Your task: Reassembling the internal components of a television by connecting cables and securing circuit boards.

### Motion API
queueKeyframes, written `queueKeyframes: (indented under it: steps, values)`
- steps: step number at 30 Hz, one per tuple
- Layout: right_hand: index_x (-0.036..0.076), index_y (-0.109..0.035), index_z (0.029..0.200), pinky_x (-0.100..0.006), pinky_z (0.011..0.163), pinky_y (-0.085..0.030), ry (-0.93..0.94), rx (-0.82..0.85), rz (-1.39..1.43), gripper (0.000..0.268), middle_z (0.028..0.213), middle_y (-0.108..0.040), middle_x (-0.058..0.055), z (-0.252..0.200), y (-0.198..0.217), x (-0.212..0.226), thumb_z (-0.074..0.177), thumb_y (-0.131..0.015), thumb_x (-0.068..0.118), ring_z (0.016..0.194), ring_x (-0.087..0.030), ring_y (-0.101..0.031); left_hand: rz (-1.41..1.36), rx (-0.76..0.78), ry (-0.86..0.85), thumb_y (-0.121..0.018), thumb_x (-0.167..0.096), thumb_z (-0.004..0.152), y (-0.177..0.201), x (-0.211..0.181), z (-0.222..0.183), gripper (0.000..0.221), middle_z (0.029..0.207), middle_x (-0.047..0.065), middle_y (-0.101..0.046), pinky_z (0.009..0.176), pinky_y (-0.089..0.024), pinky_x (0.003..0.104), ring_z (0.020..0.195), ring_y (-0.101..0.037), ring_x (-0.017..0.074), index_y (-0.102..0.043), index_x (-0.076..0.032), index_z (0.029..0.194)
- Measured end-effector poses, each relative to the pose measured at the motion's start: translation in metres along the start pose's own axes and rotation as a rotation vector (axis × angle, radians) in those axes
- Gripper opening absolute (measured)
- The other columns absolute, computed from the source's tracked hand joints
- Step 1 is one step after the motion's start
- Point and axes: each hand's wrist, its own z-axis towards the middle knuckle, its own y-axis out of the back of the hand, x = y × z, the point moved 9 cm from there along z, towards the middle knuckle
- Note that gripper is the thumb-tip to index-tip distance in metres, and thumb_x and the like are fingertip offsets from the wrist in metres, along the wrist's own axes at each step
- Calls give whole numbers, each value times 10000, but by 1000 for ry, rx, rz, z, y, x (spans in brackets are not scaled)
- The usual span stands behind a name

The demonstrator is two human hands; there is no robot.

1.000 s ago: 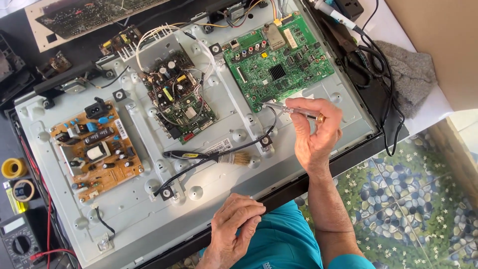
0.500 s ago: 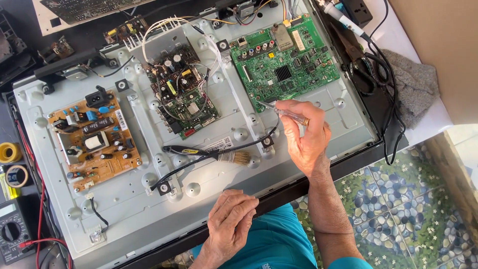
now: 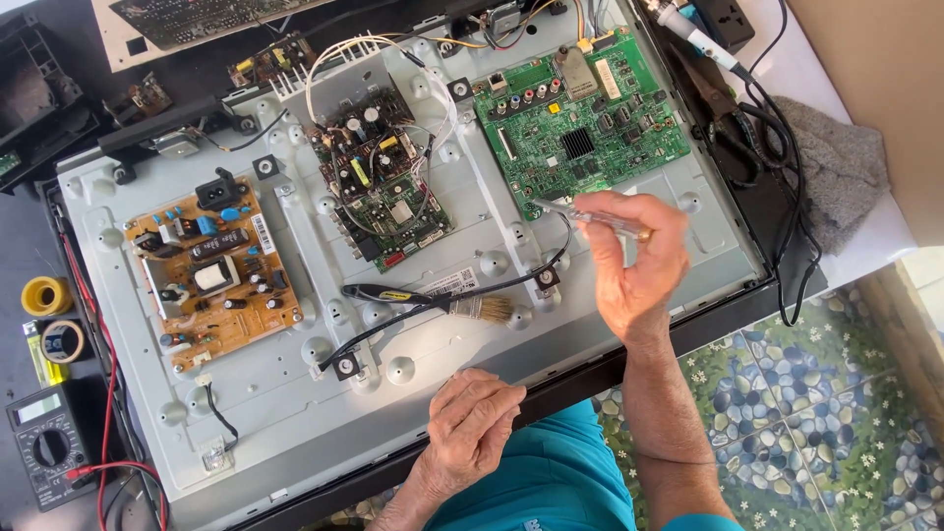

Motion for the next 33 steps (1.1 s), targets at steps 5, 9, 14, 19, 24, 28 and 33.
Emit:
queueKeyframes:
  steps: [5,9,14,19,24,28,33]
  values:
    - [15,-472,1243,-339,877,-627,55,163,-64,229,1145,-729,-127,3,-20,5,1074,-621,53,981,-263,-760,-10,-8,-13,-607,-30,992,2,0,0,144,816,116,-708,627,-597,350,694,-675,255,-707,37,1071]
    - [27,-468,1243,-358,900,-634,53,223,-55,272,1151,-732,-128,5,-32,4,1043,-653,12,1024,-278,-761,-14,-14,-12,-604,-38,1006,4,1,-2,152,828,129,-700,632,-592,359,691,-670,257,-700,34,1098]
    - [47,-480,1229,-319,849,-612,37,200,-88,235,1126,-742,-90,5,-32,-3,1068,-639,112,974,-231,-765,0,-20,-32,-617,-19,991,5,-1,3,135,818,125,-713,642,-602,353,692,-681,245,-703,40,1077]
    - [61,-490,1223,-306,845,-604,29,176,-117,255,1110,-743,-57,6,-30,-8,1049,-676,66,978,-209,-758,-2,-22,-30,-588,-44,1003,6,-2,8,159,808,126,-707,624,-604,353,683,-679,250,-710,50,1042]
    - [20,-479,1202,-317,833,-632,71,187,-46,232,1090,-741,-116,9,-32,-5,1052,-651,64,948,-239,-766,14,-25,-19,-614,-32,987,5,0,6,133,804,127,-712,619,-613,353,668,-690,246,-712,40,1043]
    - [26,-477,1181,-299,805,-617,60,175,-67,248,1065,-748,-99,11,-31,-5,1031,-675,19,938,-226,-761,4,-3,-21,-556,-45,1017,5,-2,10,168,790,100,-704,630,-592,351,671,-683,240,-700,41,1032]
    - [-6,-474,1171,-310,832,-643,58,180,-2,245,1071,-739,-139,12,-33,-5,1025,-670,19,939,-248,-770,17,-16,-14,-561,-59,1023,4,-2,10,169,792,115,-695,611,-597,341,657,-678,231,-701,34,1046]
